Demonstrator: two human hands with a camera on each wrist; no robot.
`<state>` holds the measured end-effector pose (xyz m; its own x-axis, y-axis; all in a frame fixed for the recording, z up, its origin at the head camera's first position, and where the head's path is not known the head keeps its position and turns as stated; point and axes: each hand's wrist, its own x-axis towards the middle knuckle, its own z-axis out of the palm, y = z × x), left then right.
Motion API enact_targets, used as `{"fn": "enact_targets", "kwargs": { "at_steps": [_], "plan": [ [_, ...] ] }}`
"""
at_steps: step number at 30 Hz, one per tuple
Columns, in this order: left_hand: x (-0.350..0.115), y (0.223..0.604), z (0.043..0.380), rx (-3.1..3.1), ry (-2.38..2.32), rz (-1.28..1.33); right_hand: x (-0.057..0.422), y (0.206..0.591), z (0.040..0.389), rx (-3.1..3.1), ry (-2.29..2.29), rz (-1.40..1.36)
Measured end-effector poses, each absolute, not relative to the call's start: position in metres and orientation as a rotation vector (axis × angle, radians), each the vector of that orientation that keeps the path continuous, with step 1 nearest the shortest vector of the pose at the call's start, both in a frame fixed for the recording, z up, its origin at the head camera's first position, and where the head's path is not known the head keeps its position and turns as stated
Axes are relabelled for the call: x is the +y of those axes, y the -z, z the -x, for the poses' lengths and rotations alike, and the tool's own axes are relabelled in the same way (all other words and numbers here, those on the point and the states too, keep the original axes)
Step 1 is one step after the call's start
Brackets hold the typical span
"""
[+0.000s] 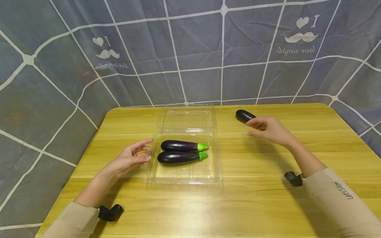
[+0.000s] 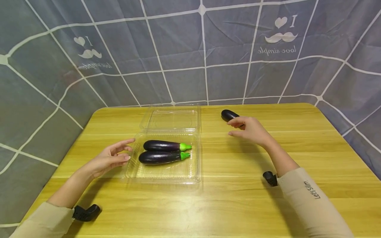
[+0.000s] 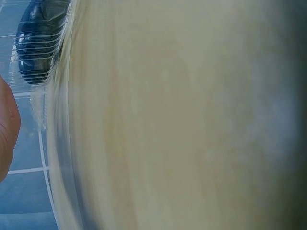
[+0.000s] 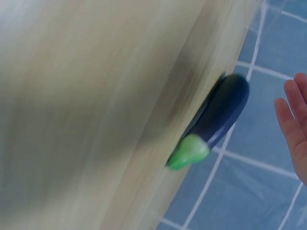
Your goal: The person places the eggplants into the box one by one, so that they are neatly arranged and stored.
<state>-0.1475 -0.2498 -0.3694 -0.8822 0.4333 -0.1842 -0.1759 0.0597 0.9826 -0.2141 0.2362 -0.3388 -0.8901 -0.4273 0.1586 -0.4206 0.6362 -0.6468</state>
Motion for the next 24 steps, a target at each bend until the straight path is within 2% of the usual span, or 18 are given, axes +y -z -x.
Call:
{"fn": "enact_targets", "kwargs": {
  "at_steps": [24],
  "plan": [
    [-0.247,0.369,0.145,1.93,-1.863,-0.244,0.294,0.35,0.222,2.936,1.117,0.489]
  ]
}}
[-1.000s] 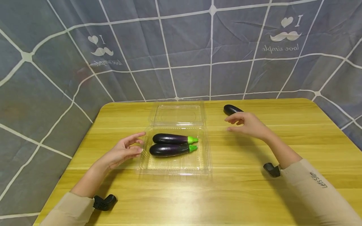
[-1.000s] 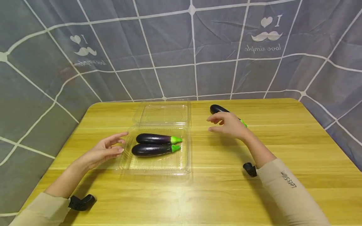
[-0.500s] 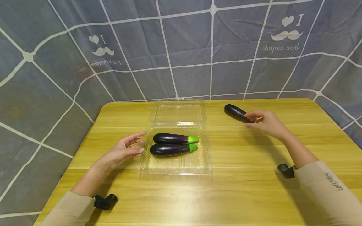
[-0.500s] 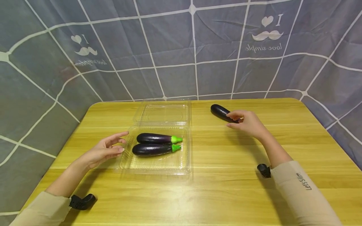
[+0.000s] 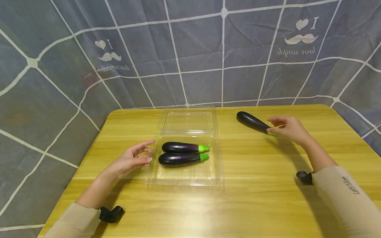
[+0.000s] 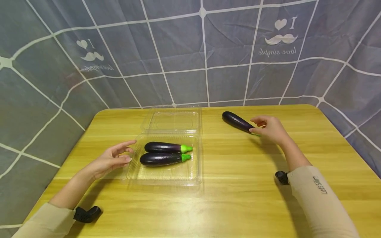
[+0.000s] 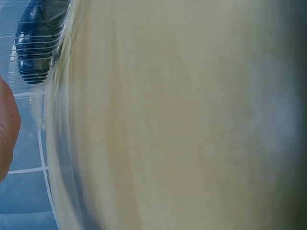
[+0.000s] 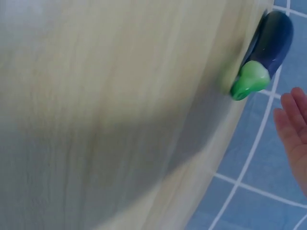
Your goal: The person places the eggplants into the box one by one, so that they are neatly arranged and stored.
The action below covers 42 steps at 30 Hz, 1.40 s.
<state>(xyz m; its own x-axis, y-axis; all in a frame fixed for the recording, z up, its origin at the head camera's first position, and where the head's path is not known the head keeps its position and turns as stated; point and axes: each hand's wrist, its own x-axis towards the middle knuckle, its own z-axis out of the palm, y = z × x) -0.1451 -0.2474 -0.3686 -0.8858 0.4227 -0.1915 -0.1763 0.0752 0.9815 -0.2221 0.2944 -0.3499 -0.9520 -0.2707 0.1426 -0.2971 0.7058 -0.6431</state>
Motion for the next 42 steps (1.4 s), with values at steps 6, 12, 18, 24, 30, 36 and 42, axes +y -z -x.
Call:
{"fn": "enact_targets", "kwargs": {
  "at_steps": [6,12,18,24,30,36,42],
  "plan": [
    [-0.248,0.37,0.143,1.943,-1.844,-0.23,0.298,0.359,0.231,-2.94,-1.094,-0.396],
    [-0.248,0.368,0.145,1.946,-1.845,-0.225,0.299,0.369,0.244,-2.971,-1.096,-0.382],
    [-0.247,0.368,0.147,1.928,-1.853,-0.226,0.303,0.376,0.249,-3.034,-1.12,-0.349],
    [-0.249,0.369,0.147,1.934,-1.856,-0.237,0.301,0.378,0.252,-3.024,-1.029,-0.42],
    [-0.249,0.369,0.147,1.936,-1.855,-0.241,0.298,0.377,0.251,-3.043,-1.025,-0.419],
    [-0.249,0.369,0.146,1.935,-1.857,-0.235,0.295,0.376,0.251,-3.049,-1.049,-0.412],
    [-0.248,0.368,0.146,1.938,-1.857,-0.236,0.293,0.376,0.25,-3.049,-1.081,-0.412]
  ]
}}
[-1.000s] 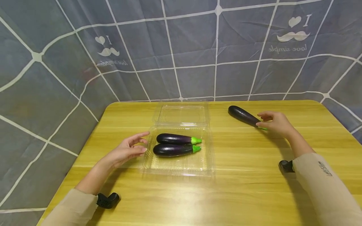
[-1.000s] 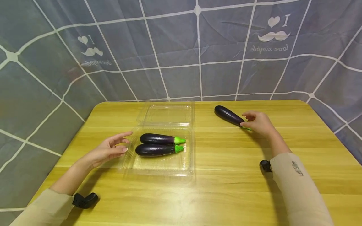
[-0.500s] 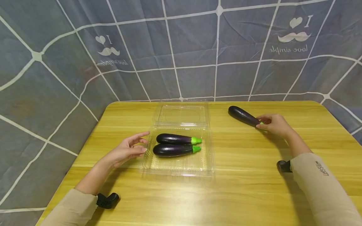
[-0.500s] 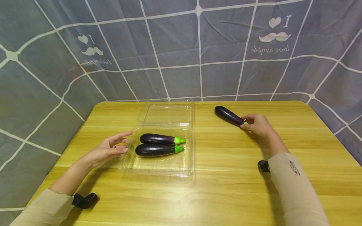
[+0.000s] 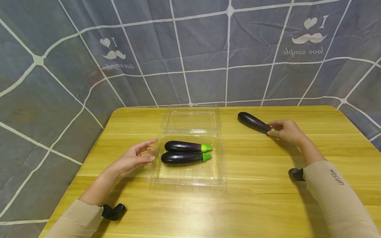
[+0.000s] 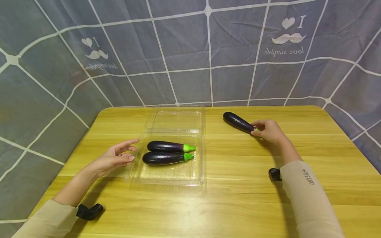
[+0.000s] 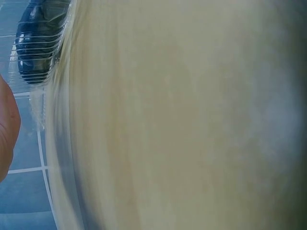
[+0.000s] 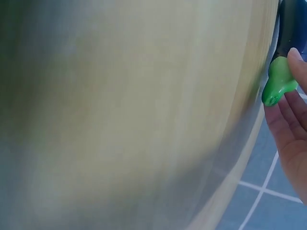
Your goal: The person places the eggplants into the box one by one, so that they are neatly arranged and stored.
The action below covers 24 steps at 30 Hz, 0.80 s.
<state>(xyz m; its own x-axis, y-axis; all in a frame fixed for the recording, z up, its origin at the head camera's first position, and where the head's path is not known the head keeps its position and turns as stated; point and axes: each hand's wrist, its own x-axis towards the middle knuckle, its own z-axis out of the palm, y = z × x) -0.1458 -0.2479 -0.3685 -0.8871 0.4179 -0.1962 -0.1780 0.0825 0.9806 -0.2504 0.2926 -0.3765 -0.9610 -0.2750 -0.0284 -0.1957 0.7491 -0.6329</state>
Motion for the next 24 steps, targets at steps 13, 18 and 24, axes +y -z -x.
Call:
{"fn": "enact_targets", "kwargs": {
  "at_steps": [13,18,24],
  "plan": [
    [-0.248,0.368,0.146,1.936,-1.863,-0.244,0.286,0.362,0.245,2.827,1.013,0.443],
    [-0.248,0.368,0.145,1.94,-1.854,-0.256,0.284,0.356,0.244,2.837,1.009,0.475],
    [-0.247,0.369,0.145,1.936,-1.86,-0.252,0.28,0.347,0.24,2.832,1.023,0.508]
  ]
}}
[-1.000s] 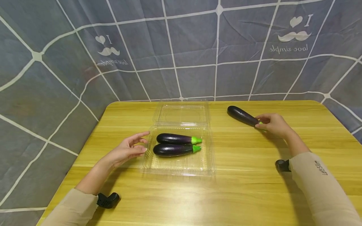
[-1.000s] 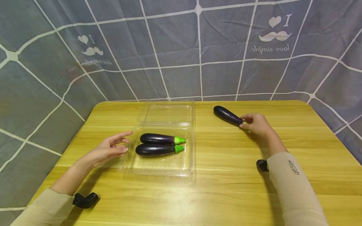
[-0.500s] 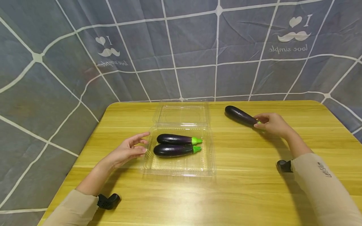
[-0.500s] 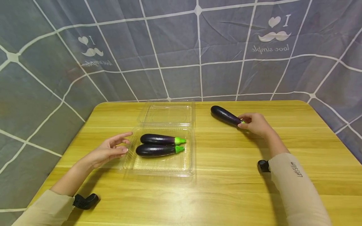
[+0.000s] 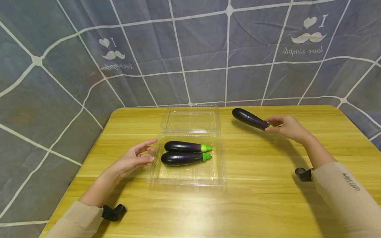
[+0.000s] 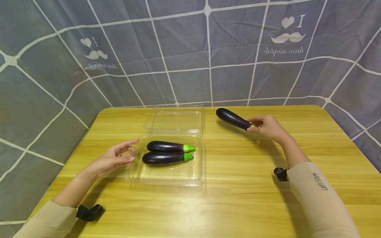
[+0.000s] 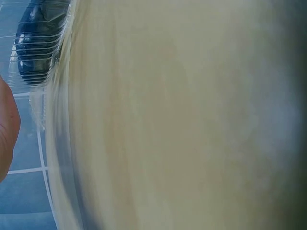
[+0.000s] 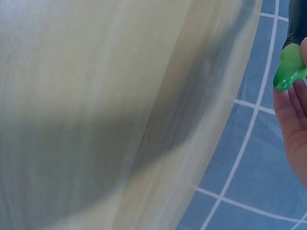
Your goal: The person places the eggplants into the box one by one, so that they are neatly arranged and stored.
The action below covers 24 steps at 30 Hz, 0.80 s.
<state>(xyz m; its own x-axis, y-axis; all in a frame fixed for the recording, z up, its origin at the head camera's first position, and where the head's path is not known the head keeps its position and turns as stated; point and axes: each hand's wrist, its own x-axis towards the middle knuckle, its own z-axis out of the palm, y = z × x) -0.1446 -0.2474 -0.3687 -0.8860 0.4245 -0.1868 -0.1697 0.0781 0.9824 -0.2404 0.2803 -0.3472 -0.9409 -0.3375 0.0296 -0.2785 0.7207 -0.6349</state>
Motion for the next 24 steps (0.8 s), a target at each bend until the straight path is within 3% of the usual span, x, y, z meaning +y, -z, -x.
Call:
{"fn": "enact_targets", "kwargs": {
  "at_steps": [24],
  "plan": [
    [-0.247,0.366,0.145,1.95,-1.839,-0.244,0.242,0.32,0.224,2.77,1.042,0.731]
  ]
}}
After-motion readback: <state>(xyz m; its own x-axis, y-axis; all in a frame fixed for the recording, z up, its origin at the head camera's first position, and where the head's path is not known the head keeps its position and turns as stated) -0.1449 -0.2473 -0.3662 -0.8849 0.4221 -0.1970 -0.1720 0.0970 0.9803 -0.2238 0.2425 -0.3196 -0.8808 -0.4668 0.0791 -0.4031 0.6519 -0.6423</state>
